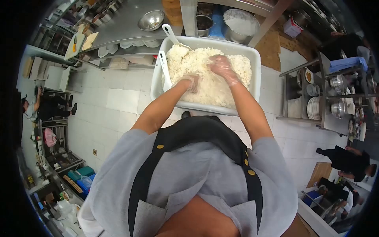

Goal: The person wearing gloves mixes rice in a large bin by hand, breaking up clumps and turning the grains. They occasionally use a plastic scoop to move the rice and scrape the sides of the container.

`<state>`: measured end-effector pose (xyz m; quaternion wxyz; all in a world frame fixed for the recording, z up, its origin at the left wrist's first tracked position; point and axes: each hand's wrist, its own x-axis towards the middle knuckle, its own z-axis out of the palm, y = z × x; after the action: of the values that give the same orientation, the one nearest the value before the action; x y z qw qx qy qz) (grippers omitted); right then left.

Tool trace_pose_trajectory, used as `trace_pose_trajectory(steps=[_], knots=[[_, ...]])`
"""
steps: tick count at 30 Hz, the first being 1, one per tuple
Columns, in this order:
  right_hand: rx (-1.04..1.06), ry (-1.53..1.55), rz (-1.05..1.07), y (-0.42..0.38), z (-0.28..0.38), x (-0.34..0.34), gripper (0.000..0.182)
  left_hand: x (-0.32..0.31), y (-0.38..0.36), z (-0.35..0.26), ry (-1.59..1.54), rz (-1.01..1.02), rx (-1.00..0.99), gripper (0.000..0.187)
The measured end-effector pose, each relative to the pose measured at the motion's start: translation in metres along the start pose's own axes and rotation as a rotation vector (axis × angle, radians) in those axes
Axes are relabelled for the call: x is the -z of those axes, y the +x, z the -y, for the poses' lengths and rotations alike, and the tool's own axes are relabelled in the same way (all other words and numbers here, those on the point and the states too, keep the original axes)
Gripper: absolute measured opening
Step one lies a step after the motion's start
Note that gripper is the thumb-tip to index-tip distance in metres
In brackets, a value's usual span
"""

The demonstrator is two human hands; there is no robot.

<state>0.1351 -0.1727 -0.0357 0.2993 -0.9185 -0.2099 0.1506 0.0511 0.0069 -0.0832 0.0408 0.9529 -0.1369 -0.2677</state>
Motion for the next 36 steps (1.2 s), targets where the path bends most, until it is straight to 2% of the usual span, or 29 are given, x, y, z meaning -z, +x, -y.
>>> trace_pose_trajectory(steps=[2,5,6,8,9,11,12,13,14,15,16,19,20,21,22,23,24,25,27,30,33,34,36], knots=[[0.048,-0.154,0.155,0.045,-0.005,-0.026,0.079,0.006,-0.015,0.001,-0.006,-0.025,-0.066,0.065],[0.133,-0.633,0.198,0.019,0.061,-0.018,0.102,-0.005,-0.028,0.003,-0.263,-0.057,0.113,0.055],[0.131,-0.741,0.246,0.023,0.058,-0.028,0.118,-0.004,-0.037,0.003,-0.323,-0.081,0.147,0.053],[0.152,-0.735,0.223,0.038,0.048,-0.036,0.119,0.008,-0.072,-0.006,-0.368,-0.158,0.143,0.052],[0.162,-0.734,0.216,0.044,0.047,-0.039,0.119,0.003,-0.077,-0.004,-0.376,-0.265,0.132,0.054],[0.079,-0.679,0.287,0.053,0.063,-0.032,0.105,-0.015,-0.086,-0.006,-0.396,-0.466,0.097,0.060],[0.051,-0.617,0.359,0.070,0.057,-0.032,0.100,0.000,-0.100,-0.015,-0.515,-0.410,0.224,0.059],[0.019,-0.554,0.434,0.083,0.051,-0.032,0.095,-0.008,-0.101,-0.017,-0.540,-0.497,0.219,0.059],[0.051,-0.654,0.462,0.095,0.049,-0.027,0.068,-0.018,-0.099,-0.016,-0.565,-0.587,0.214,0.059],[0.095,-0.619,0.463,0.093,0.049,-0.027,0.066,-0.023,-0.094,-0.011,-0.582,-0.691,0.205,0.059],[0.137,-0.587,0.462,0.089,0.047,-0.027,0.064,-0.026,-0.090,-0.009,-0.753,-0.695,0.233,0.065],[0.242,-0.537,0.551,0.064,0.040,-0.025,0.065,-0.039,-0.077,0.007,-0.939,-0.724,0.260,0.071],[0.336,-0.525,0.556,0.061,0.012,-0.044,0.064,-0.025,-0.090,0.006,-0.990,-0.662,0.281,0.074],[0.404,-0.432,0.484,0.039,0.003,-0.048,0.058,-0.039,-0.083,0.009,-0.909,-0.732,0.323,0.070],[0.539,-0.312,0.425,0.025,-0.008,-0.044,0.057,-0.046,-0.077,0.015,-1.213,-0.667,0.318,0.071],[0.542,-0.160,0.325,0.015,-0.021,-0.039,0.061,-0.051,-0.056,0.025,-1.269,-0.602,0.214,0.068],[0.450,-0.147,0.227,0.002,-0.016,-0.019,0.067,-0.010,-0.067,0.015,-1.524,-0.442,-0.076,0.063],[0.315,-0.157,0.157,-0.010,0.003,0.007,0.070,0.012,-0.068,-0.006,-1.762,-0.437,-0.178,0.056],[0.069,0.091,0.084,-0.033,0.023,0.044,0.074,0.019,-0.045,-0.025,-1.853,-0.473,-0.288,0.052],[-0.157,0.688,0.046,-0.034,-0.021,0.028,0.081,0.021,-0.014,-0.043,-1.954,-0.302,-0.286,0.050],[-0.086,1.074,0.006,-0.058,-0.016,0.036,0.085,0.080,-0.043,-0.067,-2.053,-0.074,-0.034,0.048],[-0.032,0.838,-0.011,-0.065,-0.013,0.036,0.088,0.054,-0.017,-0.056,-2.126,-0.097,-0.201,0.045],[0.075,0.353,-0.020,-0.079,-0.007,0.037,0.093,0.013,0.029,-0.040,-2.337,-0.142,-0.115,0.044]])
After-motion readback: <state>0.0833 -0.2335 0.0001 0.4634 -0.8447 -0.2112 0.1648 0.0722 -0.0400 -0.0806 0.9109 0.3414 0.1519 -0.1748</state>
